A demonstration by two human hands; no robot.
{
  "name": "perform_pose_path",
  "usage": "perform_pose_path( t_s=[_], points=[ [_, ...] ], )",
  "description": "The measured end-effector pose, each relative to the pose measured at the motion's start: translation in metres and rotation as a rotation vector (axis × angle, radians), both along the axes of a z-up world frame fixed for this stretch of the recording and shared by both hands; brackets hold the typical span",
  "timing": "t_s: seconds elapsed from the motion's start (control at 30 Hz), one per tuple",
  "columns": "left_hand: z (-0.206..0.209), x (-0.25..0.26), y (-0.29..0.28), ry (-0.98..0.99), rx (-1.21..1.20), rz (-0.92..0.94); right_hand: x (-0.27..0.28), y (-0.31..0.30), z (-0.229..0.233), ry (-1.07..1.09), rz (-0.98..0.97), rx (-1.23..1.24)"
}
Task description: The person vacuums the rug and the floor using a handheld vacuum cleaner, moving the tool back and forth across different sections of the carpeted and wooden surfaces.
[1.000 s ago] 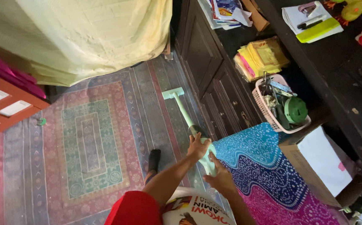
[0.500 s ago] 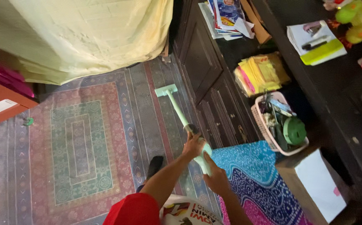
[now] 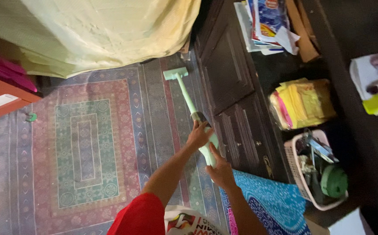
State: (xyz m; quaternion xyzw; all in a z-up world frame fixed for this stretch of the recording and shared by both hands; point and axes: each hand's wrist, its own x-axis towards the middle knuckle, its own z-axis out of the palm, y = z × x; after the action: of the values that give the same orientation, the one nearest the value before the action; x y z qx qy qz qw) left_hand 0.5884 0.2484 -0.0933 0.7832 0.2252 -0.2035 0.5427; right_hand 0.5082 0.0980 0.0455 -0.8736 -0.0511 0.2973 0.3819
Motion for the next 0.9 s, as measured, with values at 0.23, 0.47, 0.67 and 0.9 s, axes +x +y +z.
perform_pose_path(
  t_s=[0.23, 0.47, 0.67, 0.9],
  points=[
    [-0.041, 0.049, 0.046, -0.310, 0.446, -0.411, 0.039, 0.045, -0.023, -0.349, 0.144, 0.031],
    [-0.061, 0.046, 0.052, -0.340, 0.411, -0.352, 0.042, 0.061, -0.027, -0.161, 0.061, -0.067],
    [-0.060, 0.010, 0.029, -0.391, 0.459, -0.402, 0.006, 0.032, -0.039, -0.401, 0.145, 0.046],
    [-0.038, -0.053, -0.011, -0.224, 0.277, -0.307, -0.061, -0.001, 0.002, 0.069, 0.026, -0.195]
  ],
)
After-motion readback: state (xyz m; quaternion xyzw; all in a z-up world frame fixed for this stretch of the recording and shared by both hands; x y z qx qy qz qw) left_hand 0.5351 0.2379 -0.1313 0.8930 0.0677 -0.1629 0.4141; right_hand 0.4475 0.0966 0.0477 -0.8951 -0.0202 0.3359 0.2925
